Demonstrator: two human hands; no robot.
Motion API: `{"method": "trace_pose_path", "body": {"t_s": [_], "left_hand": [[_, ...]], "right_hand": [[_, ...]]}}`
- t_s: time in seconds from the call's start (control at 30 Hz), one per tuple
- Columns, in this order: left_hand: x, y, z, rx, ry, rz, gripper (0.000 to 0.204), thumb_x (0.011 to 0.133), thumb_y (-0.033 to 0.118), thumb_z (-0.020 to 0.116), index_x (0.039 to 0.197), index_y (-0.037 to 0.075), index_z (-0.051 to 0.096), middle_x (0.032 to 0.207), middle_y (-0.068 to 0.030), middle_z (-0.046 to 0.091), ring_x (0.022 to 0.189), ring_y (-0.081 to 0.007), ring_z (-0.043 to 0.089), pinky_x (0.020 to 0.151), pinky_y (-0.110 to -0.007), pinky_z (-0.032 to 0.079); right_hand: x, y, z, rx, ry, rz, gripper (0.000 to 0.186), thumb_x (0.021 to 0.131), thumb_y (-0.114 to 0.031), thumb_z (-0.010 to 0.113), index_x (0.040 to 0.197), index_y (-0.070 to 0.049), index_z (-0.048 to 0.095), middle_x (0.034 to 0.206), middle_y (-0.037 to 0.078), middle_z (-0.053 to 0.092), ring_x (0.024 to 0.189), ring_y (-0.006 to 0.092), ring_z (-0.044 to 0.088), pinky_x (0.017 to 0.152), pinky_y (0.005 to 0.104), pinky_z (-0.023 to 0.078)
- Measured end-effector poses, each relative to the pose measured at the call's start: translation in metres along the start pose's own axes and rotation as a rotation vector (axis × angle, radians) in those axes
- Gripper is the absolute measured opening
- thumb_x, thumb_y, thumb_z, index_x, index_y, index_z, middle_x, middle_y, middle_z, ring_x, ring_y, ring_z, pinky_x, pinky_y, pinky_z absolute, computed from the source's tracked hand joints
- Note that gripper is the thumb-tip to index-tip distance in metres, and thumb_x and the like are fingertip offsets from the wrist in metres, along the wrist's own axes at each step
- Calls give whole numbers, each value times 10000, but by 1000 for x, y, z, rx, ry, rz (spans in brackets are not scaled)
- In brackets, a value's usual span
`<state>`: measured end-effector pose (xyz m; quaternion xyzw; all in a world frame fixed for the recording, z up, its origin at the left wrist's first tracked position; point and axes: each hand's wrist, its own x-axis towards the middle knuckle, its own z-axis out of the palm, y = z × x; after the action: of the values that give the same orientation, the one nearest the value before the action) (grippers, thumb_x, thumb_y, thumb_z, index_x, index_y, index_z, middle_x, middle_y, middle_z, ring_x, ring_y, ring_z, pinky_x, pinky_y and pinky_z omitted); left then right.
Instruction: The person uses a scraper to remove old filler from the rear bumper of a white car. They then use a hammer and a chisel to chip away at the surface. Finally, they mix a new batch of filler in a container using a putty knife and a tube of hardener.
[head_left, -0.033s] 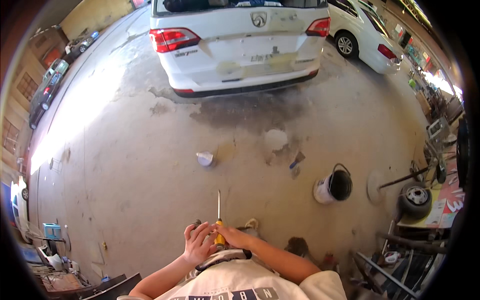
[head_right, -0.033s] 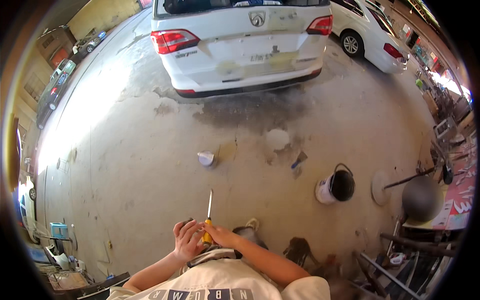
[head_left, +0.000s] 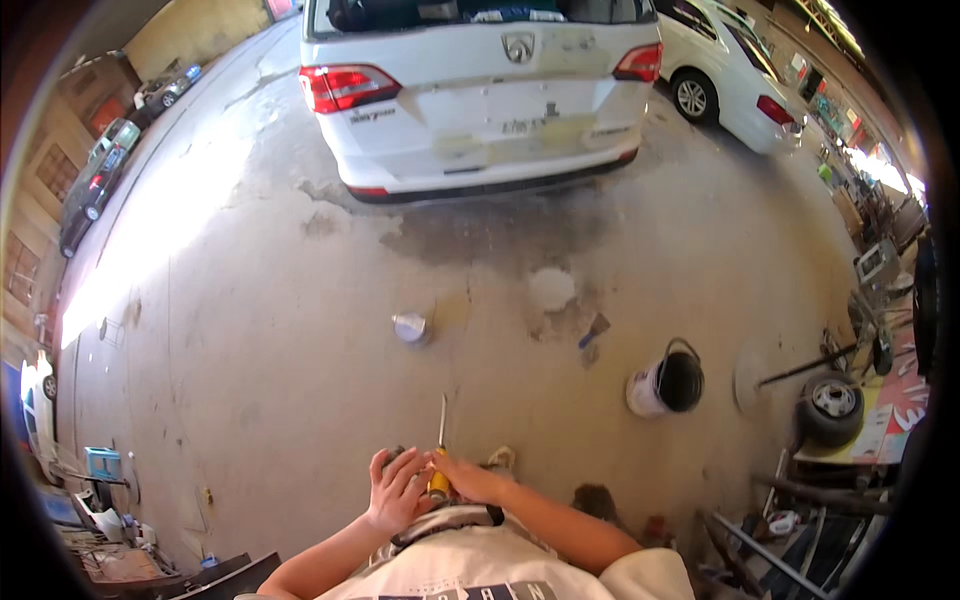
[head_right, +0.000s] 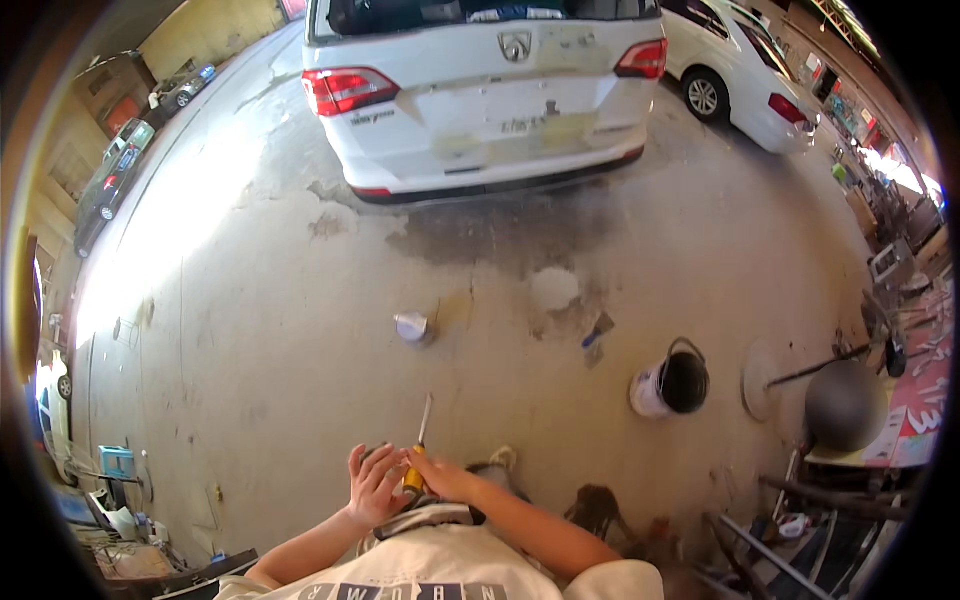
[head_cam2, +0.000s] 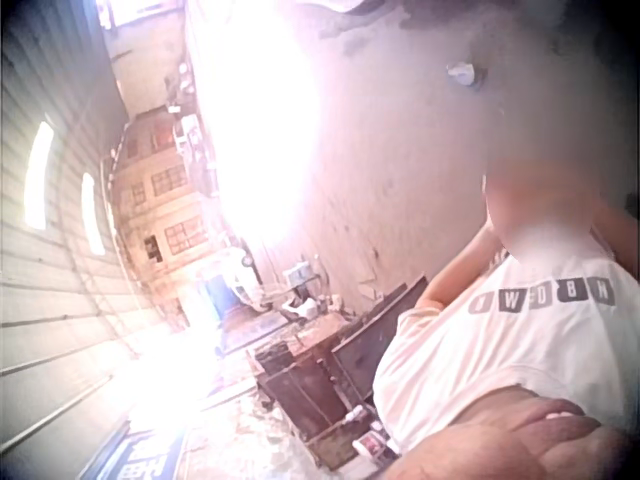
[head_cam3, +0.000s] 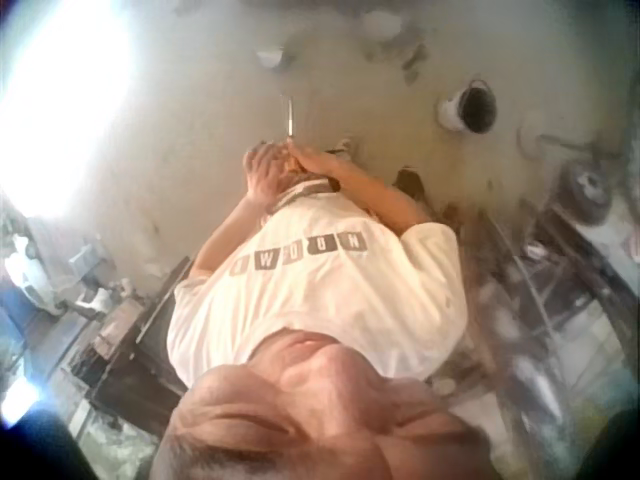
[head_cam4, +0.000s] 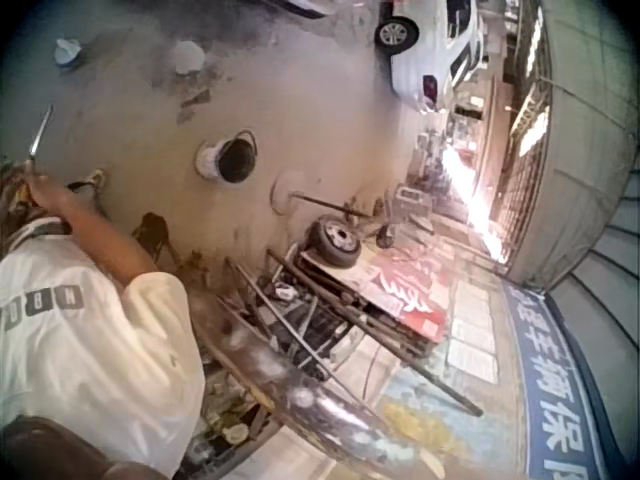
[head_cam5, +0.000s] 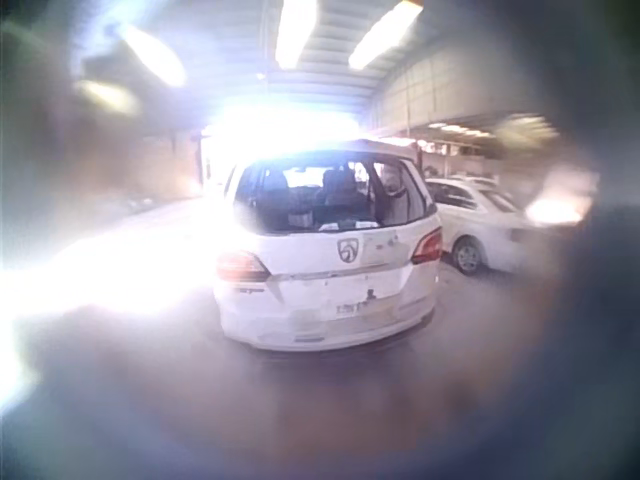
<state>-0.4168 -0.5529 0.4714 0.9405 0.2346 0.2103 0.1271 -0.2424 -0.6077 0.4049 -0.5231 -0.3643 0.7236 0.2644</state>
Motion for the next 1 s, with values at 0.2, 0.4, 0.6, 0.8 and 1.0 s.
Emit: {"method": "trace_pose_path", "body": {"t_s": [0.2,0.4,0.6,0.8,1.0], "left_hand": [[125,-38,18,-323,260,-276,349,791,114,639,1099,12,509,1077,-135,634,1140,-314,571,1074,-524,270],[296,-120,56,-744,791,-170,391,842,86,553,1187,-68,452,951,-194,585,830,-315,606,850,-404,456],[508,-162,78,-328,261,108,414,755,119,685,1145,24,583,894,-143,581,733,-262,614,596,-329,515],[679,-150,149,-162,-366,585,523,737,215,721,1223,107,559,944,-74,598,794,-228,631,626,-325,544],[765,-145,313,-188,-714,806,575,798,200,635,1336,110,451,1026,-90,568,884,-234,600,671,-330,523]], "right_hand": [[6,-61,-84,-273,154,79,875,865,-747,226,1319,-48,492,1253,220,537,1191,333,496,1002,378,365],[57,-38,-201,-309,313,103,648,918,-622,368,1331,-141,505,1224,178,588,1179,328,527,988,345,403],[41,-52,-333,-26,709,262,516,893,-480,544,1185,-58,602,1140,164,638,1097,303,586,923,353,445],[22,-83,-427,630,1151,132,313,852,-321,649,918,-16,632,687,101,562,599,179,532,541,318,382],[88,-89,-559,1023,1273,-156,233,922,-249,600,852,-27,587,484,-40,355,353,69,305,347,257,243]]}}
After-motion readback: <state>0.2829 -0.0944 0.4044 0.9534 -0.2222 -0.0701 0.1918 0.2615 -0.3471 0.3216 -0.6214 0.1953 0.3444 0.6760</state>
